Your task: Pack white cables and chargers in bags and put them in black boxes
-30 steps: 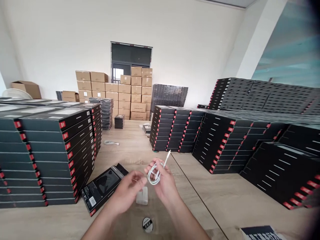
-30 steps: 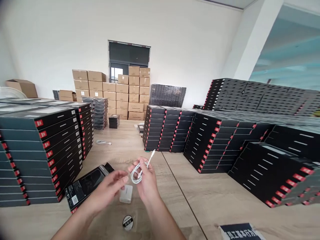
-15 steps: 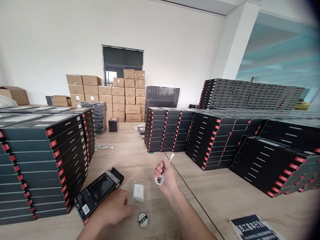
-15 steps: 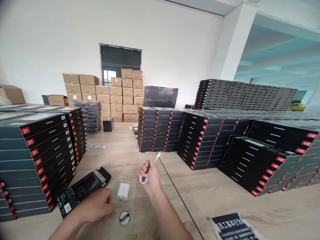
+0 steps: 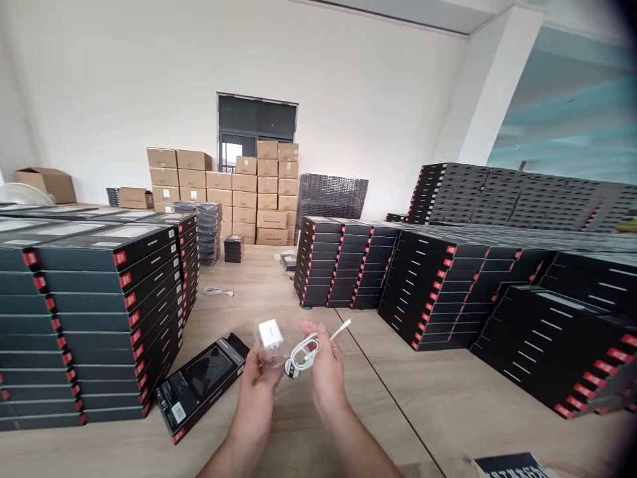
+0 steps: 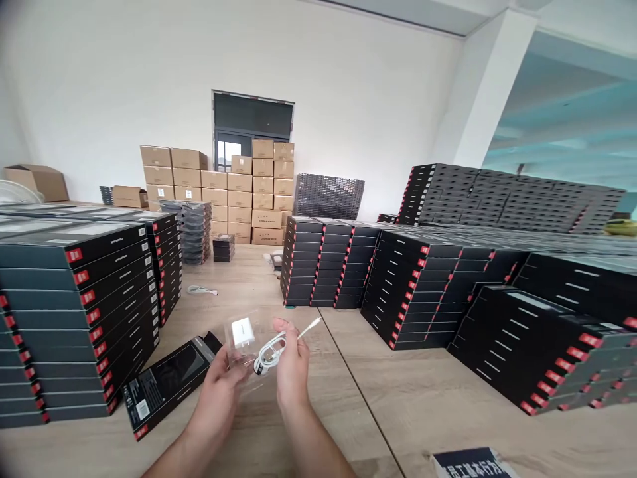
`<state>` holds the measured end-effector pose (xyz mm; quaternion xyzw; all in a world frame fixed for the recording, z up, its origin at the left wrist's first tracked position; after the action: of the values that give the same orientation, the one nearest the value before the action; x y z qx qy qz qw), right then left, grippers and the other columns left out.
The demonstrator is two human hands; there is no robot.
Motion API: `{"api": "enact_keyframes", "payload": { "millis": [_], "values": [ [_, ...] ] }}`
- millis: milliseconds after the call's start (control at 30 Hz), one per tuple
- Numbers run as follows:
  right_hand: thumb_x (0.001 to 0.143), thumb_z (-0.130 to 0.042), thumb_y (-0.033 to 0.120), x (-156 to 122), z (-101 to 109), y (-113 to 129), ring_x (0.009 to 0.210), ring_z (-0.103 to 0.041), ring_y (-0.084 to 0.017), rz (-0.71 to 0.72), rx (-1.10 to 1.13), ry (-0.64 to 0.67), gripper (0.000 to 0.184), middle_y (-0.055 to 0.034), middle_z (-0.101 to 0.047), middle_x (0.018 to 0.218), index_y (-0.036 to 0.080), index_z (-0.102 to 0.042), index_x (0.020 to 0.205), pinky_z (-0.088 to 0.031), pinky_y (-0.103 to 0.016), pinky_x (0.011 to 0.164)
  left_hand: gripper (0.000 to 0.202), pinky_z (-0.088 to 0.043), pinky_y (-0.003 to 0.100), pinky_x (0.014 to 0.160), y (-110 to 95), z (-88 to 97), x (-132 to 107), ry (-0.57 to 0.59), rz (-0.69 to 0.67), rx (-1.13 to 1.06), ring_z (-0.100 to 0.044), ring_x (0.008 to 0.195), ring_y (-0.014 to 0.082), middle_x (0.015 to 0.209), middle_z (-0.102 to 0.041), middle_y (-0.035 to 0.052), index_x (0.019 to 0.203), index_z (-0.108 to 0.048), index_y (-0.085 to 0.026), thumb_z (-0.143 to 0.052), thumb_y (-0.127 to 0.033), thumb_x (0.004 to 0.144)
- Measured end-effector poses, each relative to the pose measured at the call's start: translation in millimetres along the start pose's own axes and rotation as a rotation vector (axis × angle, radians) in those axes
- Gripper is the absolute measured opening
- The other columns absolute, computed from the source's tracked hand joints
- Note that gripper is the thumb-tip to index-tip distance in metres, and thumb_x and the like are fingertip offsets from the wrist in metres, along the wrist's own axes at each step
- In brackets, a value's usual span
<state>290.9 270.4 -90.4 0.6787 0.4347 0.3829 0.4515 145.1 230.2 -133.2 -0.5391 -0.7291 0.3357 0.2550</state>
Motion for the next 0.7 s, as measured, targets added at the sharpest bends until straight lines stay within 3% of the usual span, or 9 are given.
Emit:
{"api": "enact_keyframes", "payload": {
  "millis": [100, 167, 333, 533, 700],
  "values": [
    [0.087, -0.05, 0.052, -3, -6, 1, 0.113, -0.062, -0.025, 0.02, -0.021, 0.045, 0.042, -0.0076, -0.075, 0.108, 0.02, -0.075, 0.096, -0.043, -0.034, 0.096, 0.051, -0.047, 0.033, 0.087, 2, -0.4, -2, -0.083, 0.061, -0.148, -0.061, 0.084, 0.0168, 0.083, -0.058, -0.0017, 0.102, -0.059, -0.022, -0.076, -0.017, 0.054],
    [0.089, -0.048, 0.053, -4, -9, -1, 0.116, -0.061, -0.026, 0.001, 0.0, 0.078, 0.044, -0.0079, -0.074, 0.111, 0.02, -0.073, 0.102, -0.042, -0.035, 0.099, 0.055, -0.047, 0.033, 0.087, -2, 1.5, -4, -0.132, 0.031, -0.168, -0.061, 0.09, 0.0177, 0.087, -0.058, -0.0017, 0.104, -0.057, -0.025, -0.076, -0.016, 0.053],
    [0.087, -0.05, 0.059, -8, -18, -7, 0.121, -0.057, -0.027, 0.064, -0.082, 0.159, 0.051, -0.0089, -0.07, 0.121, 0.021, -0.072, 0.11, -0.038, -0.037, 0.105, 0.056, -0.051, 0.037, 0.083, -8, -7.5, -9, -0.038, 0.021, -0.191, -0.058, 0.112, 0.0248, 0.118, -0.058, 0.003, 0.108, -0.049, -0.032, -0.075, -0.02, 0.06],
    [0.089, -0.042, 0.062, -10, -24, -19, 0.12, -0.058, -0.029, -0.01, -0.157, 0.199, 0.059, -0.0123, -0.067, 0.127, 0.017, -0.07, 0.115, -0.045, -0.038, 0.1, 0.052, -0.052, 0.04, 0.086, -12, -2.8, -6, -0.078, 0.028, -0.286, -0.061, 0.113, 0.0273, 0.114, -0.063, 0.0042, 0.105, -0.054, -0.028, -0.071, -0.014, 0.058],
    [0.094, -0.037, 0.058, -19, -35, -6, 0.127, -0.052, -0.026, 0.237, -0.375, 0.269, 0.055, -0.0094, -0.062, 0.133, 0.021, -0.064, 0.126, -0.037, -0.04, 0.109, 0.05, -0.051, 0.039, 0.089, -10, -2.2, -2, -0.048, 0.047, -0.259, -0.062, 0.116, 0.0274, 0.115, -0.068, 0.0081, 0.106, -0.057, -0.026, -0.078, -0.019, 0.061]
  ]
}}
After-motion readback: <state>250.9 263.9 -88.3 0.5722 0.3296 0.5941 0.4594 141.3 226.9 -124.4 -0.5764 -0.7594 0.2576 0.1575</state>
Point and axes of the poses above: each hand's wrist, its own x-axis towards the middle knuckle, its own z-axis out of the back of the hand, y = z × x, the point moved 7 cm from there along x, towards the middle knuckle
